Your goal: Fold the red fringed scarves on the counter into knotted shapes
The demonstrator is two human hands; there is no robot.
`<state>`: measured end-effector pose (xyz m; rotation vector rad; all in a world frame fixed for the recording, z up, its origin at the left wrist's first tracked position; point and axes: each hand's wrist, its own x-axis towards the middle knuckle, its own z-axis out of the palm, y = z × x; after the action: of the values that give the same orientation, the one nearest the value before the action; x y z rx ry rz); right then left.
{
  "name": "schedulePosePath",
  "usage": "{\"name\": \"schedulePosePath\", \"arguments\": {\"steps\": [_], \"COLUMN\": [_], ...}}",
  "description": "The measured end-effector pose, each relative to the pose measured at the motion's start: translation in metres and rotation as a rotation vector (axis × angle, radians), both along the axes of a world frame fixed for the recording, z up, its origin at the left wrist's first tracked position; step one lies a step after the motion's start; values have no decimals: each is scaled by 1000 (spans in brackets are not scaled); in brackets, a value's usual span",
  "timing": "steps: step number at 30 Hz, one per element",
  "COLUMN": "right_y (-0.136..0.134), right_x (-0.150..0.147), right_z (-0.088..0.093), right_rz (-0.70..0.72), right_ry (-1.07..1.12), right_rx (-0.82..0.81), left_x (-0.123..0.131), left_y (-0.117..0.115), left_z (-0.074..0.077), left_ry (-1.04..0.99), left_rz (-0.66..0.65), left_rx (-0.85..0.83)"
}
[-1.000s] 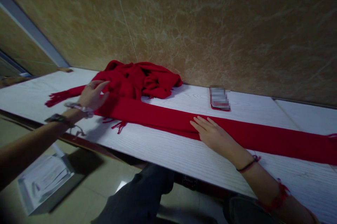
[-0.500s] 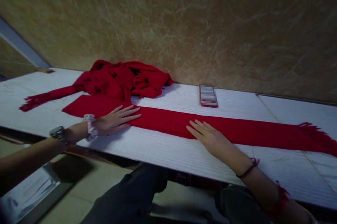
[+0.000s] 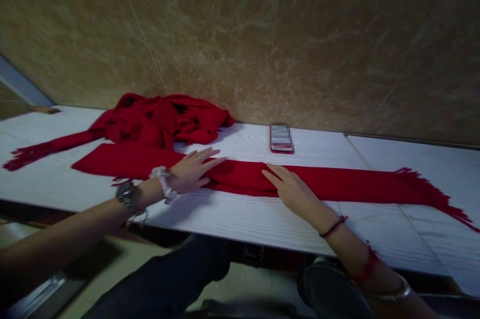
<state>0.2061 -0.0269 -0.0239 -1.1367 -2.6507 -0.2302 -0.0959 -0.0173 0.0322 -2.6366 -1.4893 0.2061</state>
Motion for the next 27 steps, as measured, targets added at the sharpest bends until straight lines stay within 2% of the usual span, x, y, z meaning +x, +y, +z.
{"name": "schedulePosePath", "arguments": {"steps": [3, 5, 10, 15, 17, 22, 27], "right_y": [2, 1, -9, -12, -9, -5, -9], "right_x": [0, 3, 10, 18, 29, 68, 103], "right_z": [1, 5, 18, 5, 0, 3, 0], "right_rz": [-6, -3, 0, 15, -54, -350, -421], "right_ry": [-19, -48, -29, -93, -82, -55, -120], "right_rx": [-16, 6, 183, 53, 2, -100, -83], "left_x": [45, 56, 52, 52, 52, 45, 38], "left_y": [8, 11, 9, 6, 6, 7, 6], "left_z": [-12, -21, -30, -29, -27, -28, -30], "left_ry": [-83, -104, -133, -118, -116, -156, -105], "left_rz": [-70, -73, 38, 86, 78, 74, 99], "left_rx": [-131, -189, -129, -68, -88, -122, -112]}}
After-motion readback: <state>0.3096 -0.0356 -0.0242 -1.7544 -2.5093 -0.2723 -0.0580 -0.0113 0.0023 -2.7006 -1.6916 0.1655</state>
